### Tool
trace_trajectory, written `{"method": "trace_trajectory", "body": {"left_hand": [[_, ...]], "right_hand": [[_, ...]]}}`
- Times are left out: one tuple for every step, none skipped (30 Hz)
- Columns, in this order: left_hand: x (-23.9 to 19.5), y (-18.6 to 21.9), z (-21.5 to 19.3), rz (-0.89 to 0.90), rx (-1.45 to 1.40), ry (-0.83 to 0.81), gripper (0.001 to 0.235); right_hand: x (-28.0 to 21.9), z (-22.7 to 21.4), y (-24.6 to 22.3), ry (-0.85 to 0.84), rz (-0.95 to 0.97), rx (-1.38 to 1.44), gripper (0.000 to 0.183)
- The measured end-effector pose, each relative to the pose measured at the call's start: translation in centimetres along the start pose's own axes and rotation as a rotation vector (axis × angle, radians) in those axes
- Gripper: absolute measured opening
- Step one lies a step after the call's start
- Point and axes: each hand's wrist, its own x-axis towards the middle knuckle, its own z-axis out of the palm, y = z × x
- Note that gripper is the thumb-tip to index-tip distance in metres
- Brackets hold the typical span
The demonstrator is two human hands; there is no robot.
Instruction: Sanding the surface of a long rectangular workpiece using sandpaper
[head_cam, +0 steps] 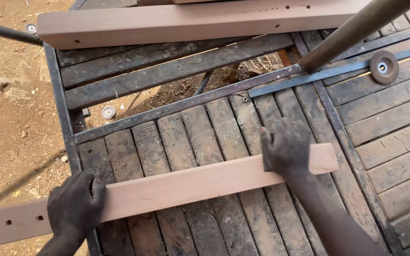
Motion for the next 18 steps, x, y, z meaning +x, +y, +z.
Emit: {"method": "trace_trajectory", "body": {"left_hand": [[0.0, 0.1, 0.4, 0.003, 0.001, 0.002, 0.026], [-0.1, 0.0, 0.6, 0.002, 0.017, 0.021, 0.024], [-0.2, -0.3, 0.9, 0.001, 0.032, 0.040, 0.022], [-0.2, 0.2, 0.9, 0.017, 0.029, 0.036, 0.022], [-0.2, 0.5, 1.0, -0.002, 0.031, 0.020, 0.023], [-0.2, 0.2, 0.7, -0.034, 0.044, 0.011, 0.025], [0.0, 0.3, 0.5, -0.032, 0.054, 0.014, 0.025], [0.2, 0.6, 0.5, -0.048, 0.072, -0.005, 0.025], [0.3, 1.0, 0.4, -0.064, 0.089, -0.023, 0.026], [0.6, 3.3, -0.1, -0.051, 0.093, -0.034, 0.026], [0.8, 5.6, -0.6, -0.048, 0.002, -0.101, 0.038], [1.7, 8.0, -1.3, -0.051, -0.093, -0.151, 0.051], [1.1, 11.3, -1.3, -0.044, -0.093, -0.145, 0.051], [0.6, 14.8, -1.4, 0.161, -0.129, -0.171, 0.043], [0.2, 18.3, -1.3, 0.367, -0.167, -0.190, 0.037], [0.2, 18.5, -1.7, 0.385, -0.164, -0.203, 0.037], [0.3, 18.8, -2.1, 0.339, -0.182, -0.216, 0.037], [0.5, 19.8, -2.2, 0.292, -0.212, -0.227, 0.038]], "right_hand": [[0.6, -0.4, 4.2, 0.002, 0.004, 0.001, 0.058], [0.7, -0.6, 8.2, 0.018, 0.093, -0.021, 0.054], [0.7, -0.9, 12.2, 0.034, 0.182, -0.042, 0.053], [0.4, -0.3, 13.3, 0.032, 0.196, -0.049, 0.053], [0.2, 0.2, 14.4, 0.123, 0.200, -0.072, 0.043], [0.4, 1.4, 14.7, 0.216, 0.195, -0.080, 0.035], [-0.1, 0.4, 11.0, 0.216, 0.200, -0.071, 0.035], [-0.2, -0.7, 7.4, 0.113, 0.229, -0.057, 0.040], [-0.5, -2.0, 4.0, 0.008, 0.257, -0.045, 0.046], [-1.1, -1.8, 0.2, -0.003, 0.271, -0.049, 0.046], [-1.5, -1.7, -3.6, -0.038, 0.179, -0.045, 0.043], [-0.8, -1.6, -7.4, -0.054, 0.080, -0.037, 0.043], [-1.7, -1.5, -9.2, -0.047, 0.087, -0.037, 0.043], [-2.0, -1.3, -10.9, 0.033, -0.042, 0.068, 0.036], [-2.3, -1.1, -12.5, 0.113, -0.173, 0.171, 0.029], [-2.5, -1.5, -10.4, 0.105, -0.153, 0.166, 0.029], [-2.8, -1.9, -8.3, 0.033, -0.144, 0.139, 0.040], [-2.8, -2.3, -5.5, -0.039, -0.140, 0.102, 0.051]]}}
